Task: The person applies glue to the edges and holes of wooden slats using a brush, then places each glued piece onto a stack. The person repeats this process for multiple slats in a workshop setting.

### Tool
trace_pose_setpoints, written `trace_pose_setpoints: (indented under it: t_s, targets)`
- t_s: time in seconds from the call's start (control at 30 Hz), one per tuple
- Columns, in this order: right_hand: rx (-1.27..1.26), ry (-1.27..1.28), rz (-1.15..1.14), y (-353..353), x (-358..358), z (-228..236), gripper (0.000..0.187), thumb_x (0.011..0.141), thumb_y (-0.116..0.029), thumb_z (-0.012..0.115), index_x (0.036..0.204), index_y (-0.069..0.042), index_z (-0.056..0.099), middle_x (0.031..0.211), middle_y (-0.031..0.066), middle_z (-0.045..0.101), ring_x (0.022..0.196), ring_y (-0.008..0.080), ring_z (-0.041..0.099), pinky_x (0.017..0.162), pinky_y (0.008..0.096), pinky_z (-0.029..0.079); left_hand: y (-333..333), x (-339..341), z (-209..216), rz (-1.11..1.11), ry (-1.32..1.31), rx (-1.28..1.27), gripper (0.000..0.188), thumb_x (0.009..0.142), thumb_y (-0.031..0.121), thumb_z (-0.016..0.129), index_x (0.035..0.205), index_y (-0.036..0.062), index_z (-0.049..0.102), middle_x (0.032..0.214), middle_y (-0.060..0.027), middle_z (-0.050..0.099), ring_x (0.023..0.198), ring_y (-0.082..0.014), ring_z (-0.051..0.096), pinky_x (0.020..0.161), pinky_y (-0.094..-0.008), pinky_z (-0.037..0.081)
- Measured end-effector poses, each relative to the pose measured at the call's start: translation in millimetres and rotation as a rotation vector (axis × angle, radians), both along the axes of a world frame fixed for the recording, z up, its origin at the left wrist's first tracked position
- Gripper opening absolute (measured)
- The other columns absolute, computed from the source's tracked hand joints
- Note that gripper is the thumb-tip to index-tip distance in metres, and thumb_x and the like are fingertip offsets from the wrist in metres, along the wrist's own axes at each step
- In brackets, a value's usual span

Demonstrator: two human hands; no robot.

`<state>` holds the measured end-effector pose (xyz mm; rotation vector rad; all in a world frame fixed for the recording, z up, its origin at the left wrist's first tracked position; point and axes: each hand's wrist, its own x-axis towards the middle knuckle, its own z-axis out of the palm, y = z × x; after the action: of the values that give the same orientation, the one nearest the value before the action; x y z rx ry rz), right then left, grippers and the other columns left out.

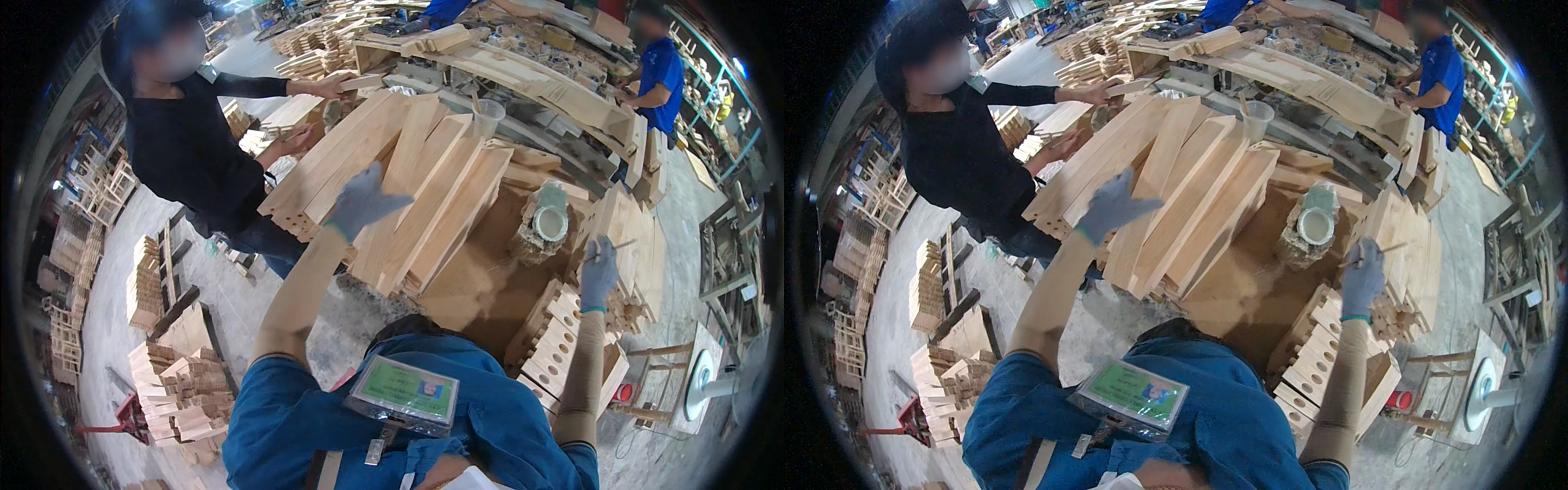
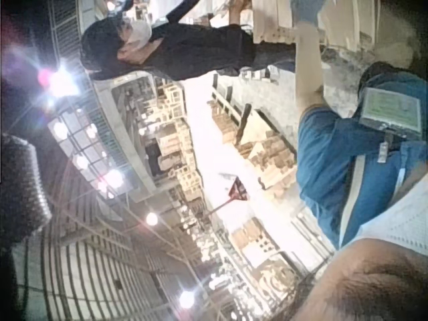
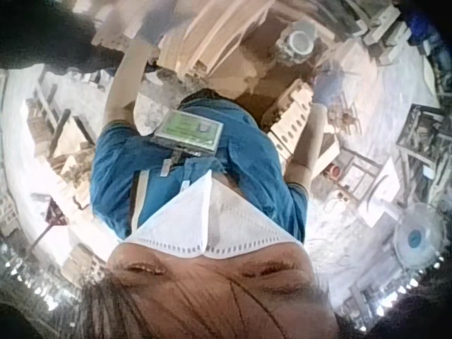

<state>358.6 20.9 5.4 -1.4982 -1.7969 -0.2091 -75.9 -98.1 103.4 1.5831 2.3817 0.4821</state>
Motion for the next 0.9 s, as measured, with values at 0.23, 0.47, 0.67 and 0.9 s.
trace_pose_setpoints:
  t_s: [0.23, 0.47, 0.67, 0.9]
  targets:
    - [-0.005, 0.229, 0.419, -63.2, -76.8, 2.7, 0.023, 0.089, -0.016, 0.055, 0.107, -0.002, 0.059, 0.108, 0.0177, 0.061, 0.098, 0.0336, 0.06, 0.084, 0.0369, 0.048, 67.5, 16.1, -32.2, 0.037, -0.068, 0.046, 0.073, 0.056, 0.046, 0.078, 0.107, -0.0007, 0.056, 0.107, -0.0192, 0.061, 0.101, -0.0323, 0.058, 0.086, -0.0392, 0.045]
    - [-0.158, 1.02, 0.497, -83.9, -25.3, 32.8, 0.035, 0.098, -0.022, 0.039, 0.118, 0.004, 0.053, 0.108, 0.0153, 0.06, 0.094, 0.0213, 0.061, 0.083, 0.0339, 0.049, 38.6, 56.4, -30.2, -0.203, -1.357, 0.001, 0.063, 0.068, 0.006, 0.067, 0.126, -0.0013, 0.044, 0.112, -0.0196, 0.057, 0.093, -0.0259, 0.062, 0.075, -0.0338, 0.053]
    - [-0.356, 1.449, 0.413, -44.3, 3.0, 17.9, 0.025, 0.091, -0.012, 0.054, 0.109, 0.006, 0.055, 0.094, 0.0141, 0.061, 0.084, 0.0191, 0.063, 0.075, 0.0321, 0.054, 37.1, 93.2, -23.3, -0.406, -1.681, -0.205, 0.069, 0.067, 0.012, 0.061, 0.131, 0.0, 0.038, 0.12, -0.0231, 0.051, 0.093, -0.029, 0.061, 0.075, -0.0427, 0.055]
    - [-0.425, 1.221, 0.419, 32.0, -20.1, -12.2, 0.006, 0.084, -0.001, 0.06, 0.088, 0.001, 0.056, 0.087, 0.0082, 0.061, 0.077, 0.014, 0.061, 0.072, 0.0255, 0.052, 16.4, 63.7, -75.2, -0.166, -1.453, -0.224, 0.066, 0.084, 0.049, 0.057, 0.119, -0.0063, 0.049, 0.103, -0.0204, 0.061, 0.084, -0.0277, 0.064, 0.071, -0.0386, 0.055]
